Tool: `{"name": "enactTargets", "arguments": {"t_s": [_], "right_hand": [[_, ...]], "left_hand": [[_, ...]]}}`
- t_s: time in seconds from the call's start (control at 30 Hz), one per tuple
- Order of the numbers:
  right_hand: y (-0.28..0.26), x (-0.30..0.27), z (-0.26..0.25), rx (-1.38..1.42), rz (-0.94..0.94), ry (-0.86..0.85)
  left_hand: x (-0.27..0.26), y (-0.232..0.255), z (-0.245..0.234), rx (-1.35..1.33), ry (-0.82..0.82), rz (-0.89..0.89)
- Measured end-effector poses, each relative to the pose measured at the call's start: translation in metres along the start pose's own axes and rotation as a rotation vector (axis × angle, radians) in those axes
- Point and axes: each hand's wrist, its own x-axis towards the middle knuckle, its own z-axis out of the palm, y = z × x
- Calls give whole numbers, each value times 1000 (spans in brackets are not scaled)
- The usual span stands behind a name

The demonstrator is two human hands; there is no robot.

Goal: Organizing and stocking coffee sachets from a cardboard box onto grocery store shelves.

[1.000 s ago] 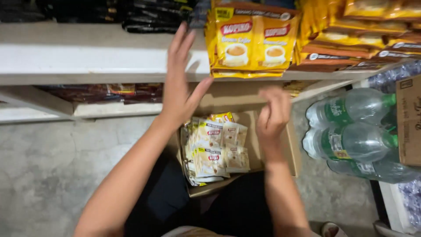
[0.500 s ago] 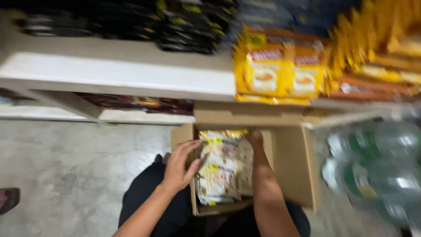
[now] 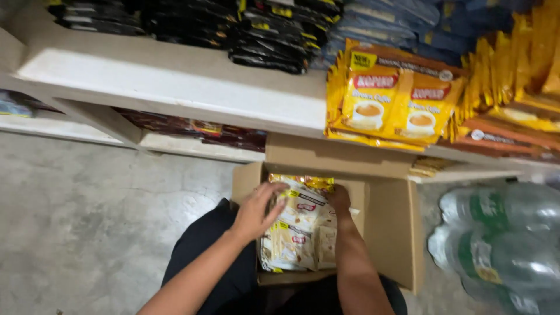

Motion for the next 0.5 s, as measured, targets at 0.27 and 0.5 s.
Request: {"name": "enactTargets", "arguments": {"t_s": [0.27, 0.5], "right_hand": [[-25, -104, -178, -70, -116, 133], [-124, -272, -376, -154, -257, 372]], "left_hand": [[9, 4, 9, -176, 75, -66], [12, 23, 8, -67, -10, -51]]}}
